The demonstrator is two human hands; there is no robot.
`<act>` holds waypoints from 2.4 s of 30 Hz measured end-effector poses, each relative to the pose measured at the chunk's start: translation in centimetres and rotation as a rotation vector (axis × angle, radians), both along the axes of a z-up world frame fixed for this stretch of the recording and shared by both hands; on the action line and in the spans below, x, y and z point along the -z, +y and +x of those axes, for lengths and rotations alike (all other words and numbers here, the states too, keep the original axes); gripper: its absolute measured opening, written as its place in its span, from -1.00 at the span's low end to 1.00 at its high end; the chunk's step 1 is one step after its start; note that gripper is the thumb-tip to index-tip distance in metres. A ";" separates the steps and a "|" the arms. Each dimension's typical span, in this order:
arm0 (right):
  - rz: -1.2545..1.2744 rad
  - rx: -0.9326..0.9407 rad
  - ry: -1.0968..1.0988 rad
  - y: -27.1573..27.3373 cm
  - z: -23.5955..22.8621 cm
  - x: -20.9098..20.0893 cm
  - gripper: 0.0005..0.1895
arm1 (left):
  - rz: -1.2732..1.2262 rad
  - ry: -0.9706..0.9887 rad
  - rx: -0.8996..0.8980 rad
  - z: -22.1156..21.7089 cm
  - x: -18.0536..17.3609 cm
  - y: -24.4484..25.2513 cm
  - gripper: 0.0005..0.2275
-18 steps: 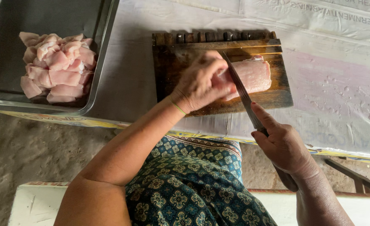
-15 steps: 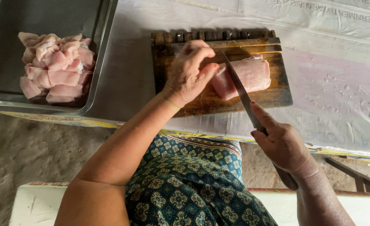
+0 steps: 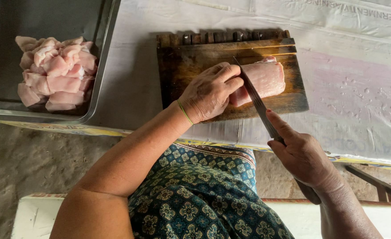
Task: The person is cutting a piece of meat into smaller portions on a wooden cutting board with a knife and moving the cut pieces into a metal tray.
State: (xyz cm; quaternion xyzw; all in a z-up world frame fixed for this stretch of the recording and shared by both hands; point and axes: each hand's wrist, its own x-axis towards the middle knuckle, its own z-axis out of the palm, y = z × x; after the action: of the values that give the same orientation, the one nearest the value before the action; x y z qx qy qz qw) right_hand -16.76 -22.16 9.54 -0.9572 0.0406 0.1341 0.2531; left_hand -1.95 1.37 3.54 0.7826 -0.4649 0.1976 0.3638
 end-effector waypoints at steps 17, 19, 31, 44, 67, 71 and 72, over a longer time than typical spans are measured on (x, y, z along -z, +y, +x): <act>-0.192 -0.246 -0.370 3.2 8.0 4.2 -0.29 | 0.123 -0.126 -0.058 2.3 1.1 0.6 -0.77; -0.149 -0.231 -0.307 2.9 7.1 4.0 -0.26 | 0.139 -0.149 -0.076 2.1 1.6 0.4 -0.80; -0.160 -0.193 -0.218 2.8 5.6 4.0 -0.21 | 0.025 -0.041 -0.001 1.1 0.8 1.2 -0.81; -0.140 -0.051 -0.034 1.4 -0.9 2.6 -0.10 | -0.015 -0.075 -0.033 0.6 2.8 0.0 -0.83; -0.227 -0.060 -0.129 3.7 3.4 5.0 -0.06 | 0.199 0.033 -0.001 0.7 0.2 0.3 -0.81; -0.194 -0.077 -0.098 3.4 3.0 4.3 -0.03 | 0.298 -0.093 -0.017 2.6 1.3 0.7 -0.83; -0.179 -0.074 -0.077 3.1 2.3 4.3 -0.02 | 0.340 -0.127 -0.014 3.1 1.4 0.7 -0.84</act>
State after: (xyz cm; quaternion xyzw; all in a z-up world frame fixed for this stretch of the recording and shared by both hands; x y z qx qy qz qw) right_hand -14.45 -19.08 5.25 -0.9813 0.0071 0.1023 0.1629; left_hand 1.12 2.05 2.11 0.8219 -0.5084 0.1676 0.1947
